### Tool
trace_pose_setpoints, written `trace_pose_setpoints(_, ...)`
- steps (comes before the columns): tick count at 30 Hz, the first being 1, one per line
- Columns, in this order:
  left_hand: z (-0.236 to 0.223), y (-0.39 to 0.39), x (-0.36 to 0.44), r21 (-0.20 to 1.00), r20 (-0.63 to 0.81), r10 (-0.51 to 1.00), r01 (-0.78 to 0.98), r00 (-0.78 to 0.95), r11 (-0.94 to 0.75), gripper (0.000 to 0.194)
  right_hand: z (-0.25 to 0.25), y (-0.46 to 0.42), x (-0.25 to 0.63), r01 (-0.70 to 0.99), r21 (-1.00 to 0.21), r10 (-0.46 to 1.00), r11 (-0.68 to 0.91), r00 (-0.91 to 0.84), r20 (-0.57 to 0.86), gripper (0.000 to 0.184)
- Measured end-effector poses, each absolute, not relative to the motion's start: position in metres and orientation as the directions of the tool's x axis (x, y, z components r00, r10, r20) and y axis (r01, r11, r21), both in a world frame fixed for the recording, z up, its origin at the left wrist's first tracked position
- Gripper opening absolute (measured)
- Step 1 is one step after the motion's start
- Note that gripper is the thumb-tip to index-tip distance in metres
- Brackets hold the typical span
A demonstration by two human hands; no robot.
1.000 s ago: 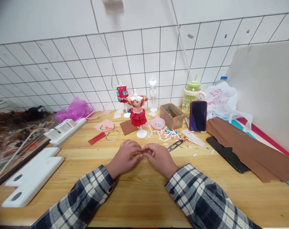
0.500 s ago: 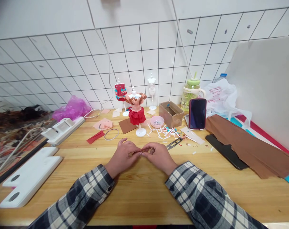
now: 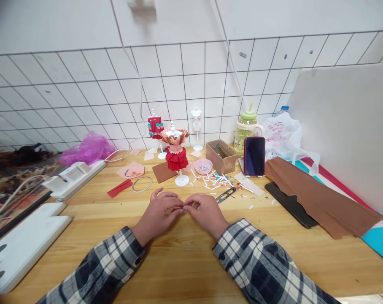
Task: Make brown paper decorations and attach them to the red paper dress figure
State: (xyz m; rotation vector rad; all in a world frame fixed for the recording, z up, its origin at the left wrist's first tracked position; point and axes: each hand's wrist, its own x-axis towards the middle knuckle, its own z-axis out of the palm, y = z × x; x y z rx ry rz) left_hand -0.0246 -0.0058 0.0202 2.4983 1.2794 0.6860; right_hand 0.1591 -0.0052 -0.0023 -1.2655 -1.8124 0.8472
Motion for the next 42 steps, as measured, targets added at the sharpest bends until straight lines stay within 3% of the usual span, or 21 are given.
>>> trace_pose_setpoints(5, 0.02, -0.003, -0.026, 0.435, 0.302, 0.81, 0.684, 0.502, -0.586, 0.015, 0.008, 0.0, 0.174, 0.504, -0.812, 0.939, 0.294, -0.311, 0.146, 0.017)
trace_pose_setpoints(8, 0.019, -0.001, -0.027, 0.479, 0.326, 0.834, 0.683, 0.444, -0.551, 0.014, 0.011, 0.011, 0.209, 0.726, -0.575, 0.924, 0.377, -0.335, 0.183, 0.031)
trace_pose_setpoints(12, 0.016, 0.001, -0.027, 0.539, 0.321, 0.862, 0.672, 0.393, -0.508, 0.012, 0.006, 0.025, 0.252, 0.894, -0.306, 0.945, 0.326, -0.313, 0.094, 0.031)
trace_pose_setpoints(18, 0.013, 0.002, -0.027, 0.589, 0.296, 0.888, 0.665, 0.353, -0.46, 0.013, 0.005, 0.028, 0.254, 0.933, -0.188, 0.952, 0.307, -0.297, 0.078, 0.004)
trace_pose_setpoints(23, 0.013, 0.004, -0.028, 0.624, 0.29, 0.906, 0.658, 0.307, -0.422, 0.012, 0.009, 0.024, 0.235, 0.911, -0.275, 0.947, 0.306, -0.263, 0.182, 0.009)
trace_pose_setpoints(28, 0.01, 0.004, -0.029, 0.771, 0.272, 0.943, 0.543, 0.19, -0.332, 0.015, 0.006, 0.017, 0.211, 0.82, -0.527, 0.961, 0.225, -0.099, 0.257, 0.02)
trace_pose_setpoints(33, 0.01, 0.005, -0.028, 0.875, 0.213, 0.966, 0.411, 0.147, -0.255, 0.017, 0.004, 0.003, 0.184, 0.599, -0.714, 0.929, 0.362, -0.295, 0.224, 0.024)
trace_pose_setpoints(42, 0.01, 0.003, -0.024, 0.96, 0.127, 0.979, 0.228, 0.16, -0.162, 0.023, 0.002, -0.017, 0.16, 0.607, -0.733, 0.93, 0.307, -0.355, 0.097, 0.036)
